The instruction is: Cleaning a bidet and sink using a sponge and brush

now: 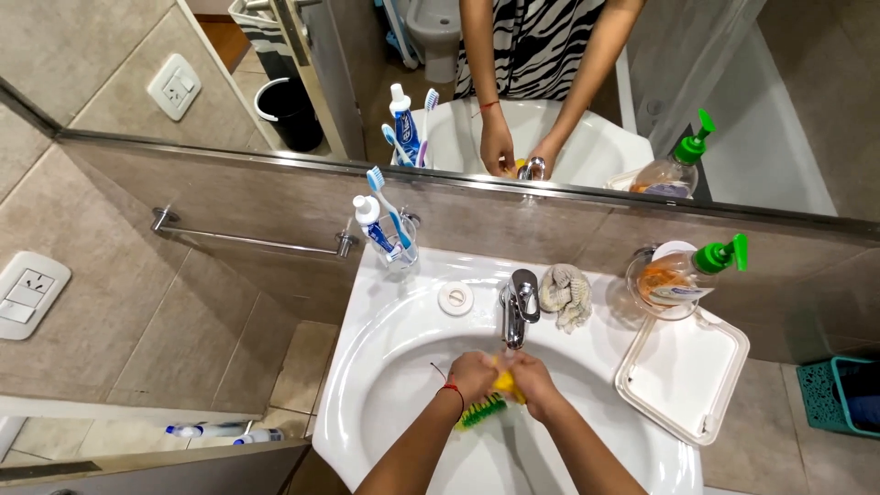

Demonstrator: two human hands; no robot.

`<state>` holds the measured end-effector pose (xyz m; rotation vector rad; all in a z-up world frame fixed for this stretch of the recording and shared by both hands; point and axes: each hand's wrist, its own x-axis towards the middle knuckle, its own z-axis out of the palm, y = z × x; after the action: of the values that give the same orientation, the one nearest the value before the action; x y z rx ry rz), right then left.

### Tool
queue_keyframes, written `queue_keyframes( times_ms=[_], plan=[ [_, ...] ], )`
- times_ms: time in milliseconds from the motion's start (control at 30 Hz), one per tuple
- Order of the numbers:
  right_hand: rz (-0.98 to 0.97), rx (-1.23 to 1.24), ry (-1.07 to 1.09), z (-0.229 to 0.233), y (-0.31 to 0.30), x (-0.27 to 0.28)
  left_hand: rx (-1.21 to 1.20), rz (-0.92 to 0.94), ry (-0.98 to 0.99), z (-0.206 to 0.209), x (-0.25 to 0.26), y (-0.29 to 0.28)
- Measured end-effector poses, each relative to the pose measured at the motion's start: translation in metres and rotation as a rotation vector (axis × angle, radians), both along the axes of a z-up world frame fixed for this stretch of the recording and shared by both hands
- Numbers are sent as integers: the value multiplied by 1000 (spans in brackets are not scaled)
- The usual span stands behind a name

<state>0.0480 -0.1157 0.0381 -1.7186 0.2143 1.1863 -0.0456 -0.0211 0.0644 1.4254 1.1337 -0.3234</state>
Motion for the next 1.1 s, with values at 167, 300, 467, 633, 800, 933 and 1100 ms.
queue_keyframes(
  times_ms=[167,300,467,633,800,933,1100],
  plan=[
    [254,-241,-543,-18,-3,-6,-87,-91,13,-46,10,-21],
    [270,-332,-499,25,-6,-16,-115,-163,-65,-29,5,-36],
    [164,-254,-503,-4,-21,-21,-109,-133,-75,-18,-9,-52],
    [318,-203,-619,-46,-30,-29,93,-177,-14,-64,-22,-70],
    [421,-304,-556,-50,-37,-41,375,-208,-79,-167,-23,-92],
    [264,-56,-309,-79,-55,-39,281,-48,-5,-113,-40,-98],
    [343,-95,-255,-28,-47,-58,298,140,-147,-51,-89,-90]
  ],
)
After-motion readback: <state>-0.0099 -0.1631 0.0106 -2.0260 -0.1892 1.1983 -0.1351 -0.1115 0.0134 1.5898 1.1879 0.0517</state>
